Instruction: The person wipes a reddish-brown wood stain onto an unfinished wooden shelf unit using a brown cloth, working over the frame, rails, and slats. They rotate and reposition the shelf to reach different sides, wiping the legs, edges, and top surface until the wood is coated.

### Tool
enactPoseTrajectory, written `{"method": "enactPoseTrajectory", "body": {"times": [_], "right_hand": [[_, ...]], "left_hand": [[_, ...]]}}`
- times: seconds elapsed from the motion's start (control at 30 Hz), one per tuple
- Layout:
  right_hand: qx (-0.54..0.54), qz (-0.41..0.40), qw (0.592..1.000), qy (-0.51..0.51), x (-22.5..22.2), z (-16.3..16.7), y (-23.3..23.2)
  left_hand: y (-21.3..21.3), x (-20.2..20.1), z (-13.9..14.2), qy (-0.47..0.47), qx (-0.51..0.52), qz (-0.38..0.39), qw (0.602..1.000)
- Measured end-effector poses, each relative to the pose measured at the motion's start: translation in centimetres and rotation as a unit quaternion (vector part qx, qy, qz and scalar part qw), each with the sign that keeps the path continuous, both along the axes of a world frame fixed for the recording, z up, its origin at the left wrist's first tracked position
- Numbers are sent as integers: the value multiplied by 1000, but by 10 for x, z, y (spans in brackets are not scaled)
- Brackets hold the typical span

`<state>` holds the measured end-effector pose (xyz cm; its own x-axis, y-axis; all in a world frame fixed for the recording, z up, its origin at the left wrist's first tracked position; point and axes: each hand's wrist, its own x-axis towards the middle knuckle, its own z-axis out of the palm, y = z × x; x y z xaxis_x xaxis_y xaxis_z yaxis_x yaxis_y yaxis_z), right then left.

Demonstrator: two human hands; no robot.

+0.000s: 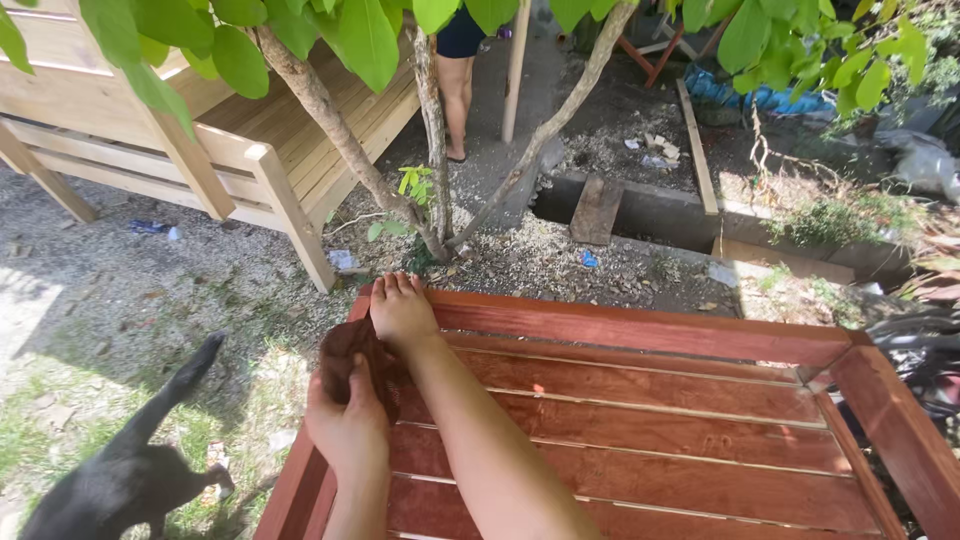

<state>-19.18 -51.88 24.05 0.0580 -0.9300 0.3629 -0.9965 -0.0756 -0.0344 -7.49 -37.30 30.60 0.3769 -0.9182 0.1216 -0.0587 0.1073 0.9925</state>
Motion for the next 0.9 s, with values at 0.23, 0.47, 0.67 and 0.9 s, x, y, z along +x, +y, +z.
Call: {"method": "enactPoseTrajectory", "body": {"times": [0.23,0.47,0.67,0.9], "right_hand": [[-94,44,995,3,-19,-5,18],[-27,-54,994,91,-136,16,139],[109,-197,953,202,-284,33,268],[122,-439,878,143,-417,60,377]], "left_hand": [[10,-33,-12,43,-21,-56,997],[37,-97,-8,117,-22,-114,986],[94,-214,-6,93,3,-213,973],[185,-336,2,133,45,-367,920]]}}
